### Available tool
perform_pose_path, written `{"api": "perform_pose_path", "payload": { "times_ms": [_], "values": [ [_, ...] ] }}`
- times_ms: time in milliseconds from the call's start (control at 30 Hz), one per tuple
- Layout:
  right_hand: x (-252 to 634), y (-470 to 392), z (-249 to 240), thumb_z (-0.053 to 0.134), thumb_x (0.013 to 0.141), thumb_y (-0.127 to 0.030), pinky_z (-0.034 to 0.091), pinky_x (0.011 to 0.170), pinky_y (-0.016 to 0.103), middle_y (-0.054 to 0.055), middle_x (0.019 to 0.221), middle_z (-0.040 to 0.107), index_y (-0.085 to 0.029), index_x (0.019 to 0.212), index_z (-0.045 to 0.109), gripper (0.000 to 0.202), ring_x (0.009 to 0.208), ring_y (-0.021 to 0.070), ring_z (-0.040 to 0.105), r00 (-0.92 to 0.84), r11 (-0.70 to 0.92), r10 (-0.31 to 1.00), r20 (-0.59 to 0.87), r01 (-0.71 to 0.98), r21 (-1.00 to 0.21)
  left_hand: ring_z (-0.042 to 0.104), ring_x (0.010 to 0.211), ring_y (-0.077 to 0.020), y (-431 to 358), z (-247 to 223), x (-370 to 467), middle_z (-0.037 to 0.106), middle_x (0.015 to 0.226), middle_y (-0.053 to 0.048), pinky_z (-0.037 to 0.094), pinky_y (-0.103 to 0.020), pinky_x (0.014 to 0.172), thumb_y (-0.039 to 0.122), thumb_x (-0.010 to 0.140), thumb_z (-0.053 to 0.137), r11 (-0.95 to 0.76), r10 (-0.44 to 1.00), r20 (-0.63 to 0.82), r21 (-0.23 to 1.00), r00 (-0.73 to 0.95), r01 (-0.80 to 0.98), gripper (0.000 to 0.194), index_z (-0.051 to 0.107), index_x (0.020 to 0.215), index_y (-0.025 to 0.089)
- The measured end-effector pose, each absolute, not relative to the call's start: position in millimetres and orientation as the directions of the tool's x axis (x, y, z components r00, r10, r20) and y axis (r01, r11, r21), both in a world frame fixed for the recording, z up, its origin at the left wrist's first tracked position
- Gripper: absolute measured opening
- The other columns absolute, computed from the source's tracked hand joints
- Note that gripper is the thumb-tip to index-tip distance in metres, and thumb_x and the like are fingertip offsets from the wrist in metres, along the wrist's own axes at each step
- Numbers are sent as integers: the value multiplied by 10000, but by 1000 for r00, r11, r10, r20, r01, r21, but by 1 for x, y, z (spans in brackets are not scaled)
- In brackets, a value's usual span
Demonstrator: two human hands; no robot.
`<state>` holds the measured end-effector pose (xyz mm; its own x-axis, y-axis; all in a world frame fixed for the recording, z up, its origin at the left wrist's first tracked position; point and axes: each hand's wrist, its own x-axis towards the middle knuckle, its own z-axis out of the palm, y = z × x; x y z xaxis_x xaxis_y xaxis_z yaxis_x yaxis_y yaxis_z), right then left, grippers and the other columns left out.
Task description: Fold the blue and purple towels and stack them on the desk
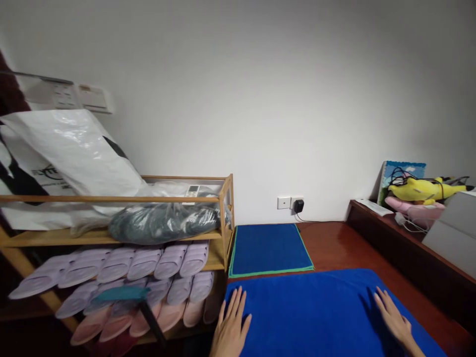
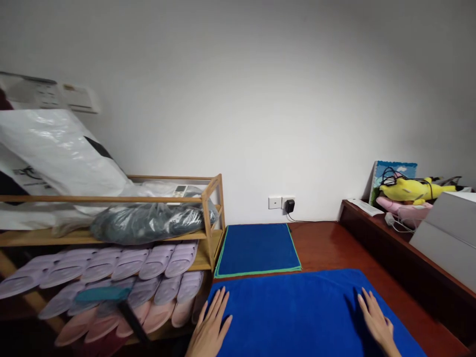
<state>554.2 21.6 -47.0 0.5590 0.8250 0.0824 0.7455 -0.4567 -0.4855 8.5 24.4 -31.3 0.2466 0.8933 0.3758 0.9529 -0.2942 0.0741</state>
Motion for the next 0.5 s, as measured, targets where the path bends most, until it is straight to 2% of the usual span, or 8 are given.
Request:
{"api": "perform_pose_path", "payload": {
  "times_ms": [100, 200, 333, 433, 500],
  "values": [
    [549, 63, -56, 212, 750, -676, 278, 1008, 593, 125, 1456, 348, -247, 1343, 427, 762, 1317, 317, 335, 629, -537, 776, 47, 698, -474, 274, 1355, -236, 39, -37, 11, 261, 1487, -44, 278, -489, 1081, 465, 919, 268, -156, 958, 256, 103, 125, 982, 557, 195, 1424, 241],
    [543, 82, -72, 231, 771, -669, 203, 1020, 627, 154, 1461, 328, -222, 1350, 422, 756, 1342, 339, 275, 708, -618, 702, 73, 657, -432, 216, 1374, -223, 43, -35, 10, 215, 1502, -26, 255, -487, 1088, 510, 914, 244, -123, 983, 148, 123, 104, 985, 569, 204, 1423, 259],
    [544, 86, -91, 287, 752, -698, 96, 1060, 624, 155, 1512, 188, -197, 1424, 287, 838, 1389, 320, 128, 690, -623, 722, 56, 683, -380, 157, 1389, -206, 45, -25, 10, 171, 1516, -11, 244, -481, 1093, 498, 918, 245, -121, 991, 79, 159, 109, 980, 565, 169, 1432, 275],
    [556, 88, -89, 308, 744, -707, 78, 1068, 619, 145, 1522, 143, -186, 1428, 271, 860, 1396, 312, 93, 657, -609, 753, 17, 707, -360, 146, 1392, -207, 46, -22, 11, 142, 1523, -9, 247, -492, 1088, 495, 921, 233, -87, 996, 49, 170, 80, 982, 565, 143, 1435, 280],
    [564, 92, -80, 270, 767, -683, 122, 1063, 616, 159, 1516, 161, -165, 1418, 297, 832, 1393, 309, 118, 638, -599, 769, -35, 700, -390, 157, 1390, -211, 45, -22, 12, 144, 1523, -11, 241, -498, 1090, 504, 922, 224, -85, 995, 56, 175, 77, 981, 566, 139, 1435, 281]
  ]
}}
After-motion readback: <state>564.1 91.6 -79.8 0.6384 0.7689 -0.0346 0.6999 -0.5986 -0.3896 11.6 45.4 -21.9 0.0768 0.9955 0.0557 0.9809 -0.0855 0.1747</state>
